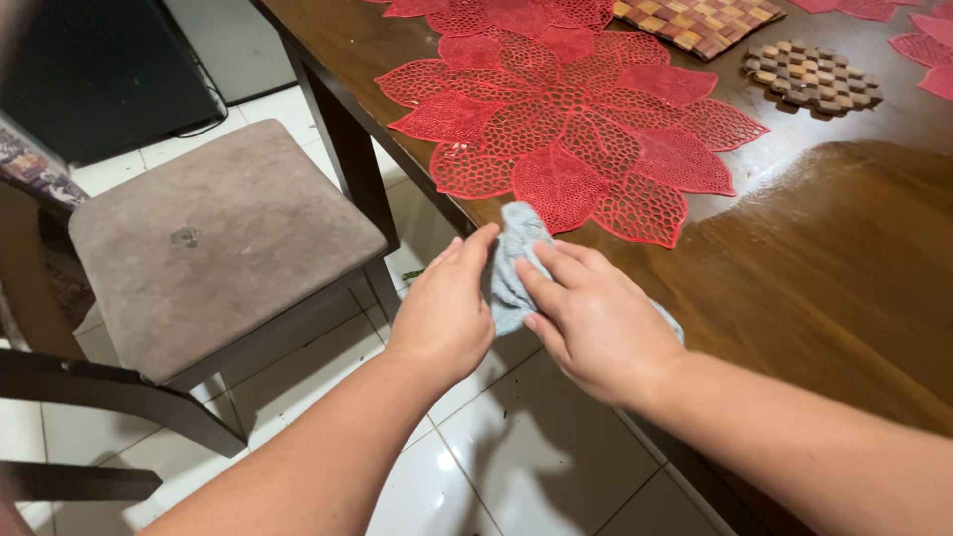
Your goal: The person wipes a wooden dining table with a light blue cloth, removing scattered crumbs. They lift and wipe under woven placemats and red decorative mats, then wipe the mats themselves before placing them back on the table.
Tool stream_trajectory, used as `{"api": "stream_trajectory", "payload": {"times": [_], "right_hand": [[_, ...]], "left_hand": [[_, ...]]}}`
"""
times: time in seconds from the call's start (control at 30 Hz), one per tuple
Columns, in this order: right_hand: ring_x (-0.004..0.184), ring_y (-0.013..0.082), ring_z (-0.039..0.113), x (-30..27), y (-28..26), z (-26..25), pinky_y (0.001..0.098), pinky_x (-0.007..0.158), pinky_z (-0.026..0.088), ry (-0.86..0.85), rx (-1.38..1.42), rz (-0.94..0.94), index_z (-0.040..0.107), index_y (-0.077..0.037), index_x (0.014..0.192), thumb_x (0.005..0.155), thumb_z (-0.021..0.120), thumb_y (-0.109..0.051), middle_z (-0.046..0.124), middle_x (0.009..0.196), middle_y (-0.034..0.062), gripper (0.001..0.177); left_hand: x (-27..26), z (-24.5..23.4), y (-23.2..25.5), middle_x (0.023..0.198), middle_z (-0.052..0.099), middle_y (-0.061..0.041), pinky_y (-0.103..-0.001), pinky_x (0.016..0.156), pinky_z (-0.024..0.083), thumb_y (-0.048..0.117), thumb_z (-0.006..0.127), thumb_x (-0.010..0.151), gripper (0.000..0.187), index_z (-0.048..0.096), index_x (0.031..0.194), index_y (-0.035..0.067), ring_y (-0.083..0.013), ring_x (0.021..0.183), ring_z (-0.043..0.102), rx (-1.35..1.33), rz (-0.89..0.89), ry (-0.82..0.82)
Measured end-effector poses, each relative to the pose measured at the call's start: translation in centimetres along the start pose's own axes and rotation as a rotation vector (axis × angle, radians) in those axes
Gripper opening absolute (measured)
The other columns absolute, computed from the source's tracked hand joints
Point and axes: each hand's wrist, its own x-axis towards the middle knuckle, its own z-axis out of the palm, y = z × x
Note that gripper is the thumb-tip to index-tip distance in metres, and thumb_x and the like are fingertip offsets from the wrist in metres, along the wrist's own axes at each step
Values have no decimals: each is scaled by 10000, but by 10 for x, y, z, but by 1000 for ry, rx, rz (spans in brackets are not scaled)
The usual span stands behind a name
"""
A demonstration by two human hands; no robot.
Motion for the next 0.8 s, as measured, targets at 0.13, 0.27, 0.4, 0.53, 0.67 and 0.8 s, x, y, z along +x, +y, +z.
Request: {"api": "stream_trajectory", "payload": {"times": [0.13,0.27,0.4,0.53,0.67,0.8], "right_hand": [[1255,382,533,-1,9,-6,460,1019,458,-35,100,-29,633,-43,1338,860,679,-226,596,1383,184,514],[1216,330,574,-46,36,-19,435,1003,477,-19,94,112,690,-137,1305,859,699,-249,660,1298,132,460],[1209,320,565,-101,98,-40,452,1065,459,13,-199,385,713,-180,1277,858,673,-263,697,1268,80,429],[971,344,692,-140,175,-51,437,917,550,122,-273,546,777,-150,1245,943,679,-266,731,1221,161,338],[707,211,638,-133,244,-39,405,673,499,355,153,1183,755,-101,1254,1086,651,-308,734,931,133,287],[663,161,528,-71,281,-32,403,584,434,429,323,1323,754,-149,1251,1056,653,-314,715,878,77,274]], "left_hand": [[9,-3,1,1373,578,-135,-417,1111,416,30,549,891,591,478,1468,138,-330,1336,502,19,-47,10],[24,-1,3,1409,519,-109,-435,1102,399,90,641,847,572,533,1406,139,-325,1374,440,30,52,45],[41,6,7,1459,485,-127,-472,1151,336,152,691,855,535,574,1376,127,-377,1437,361,93,220,67],[59,15,14,1550,405,-130,-476,1192,265,291,696,880,563,548,1401,137,-389,1488,270,173,278,-30],[80,26,21,1659,278,-133,-531,1164,183,461,628,890,672,474,1479,176,-411,1504,181,284,360,-167],[94,30,19,1660,270,-133,-568,1165,147,561,583,884,754,446,1549,232,-410,1495,185,296,402,-240]]}}
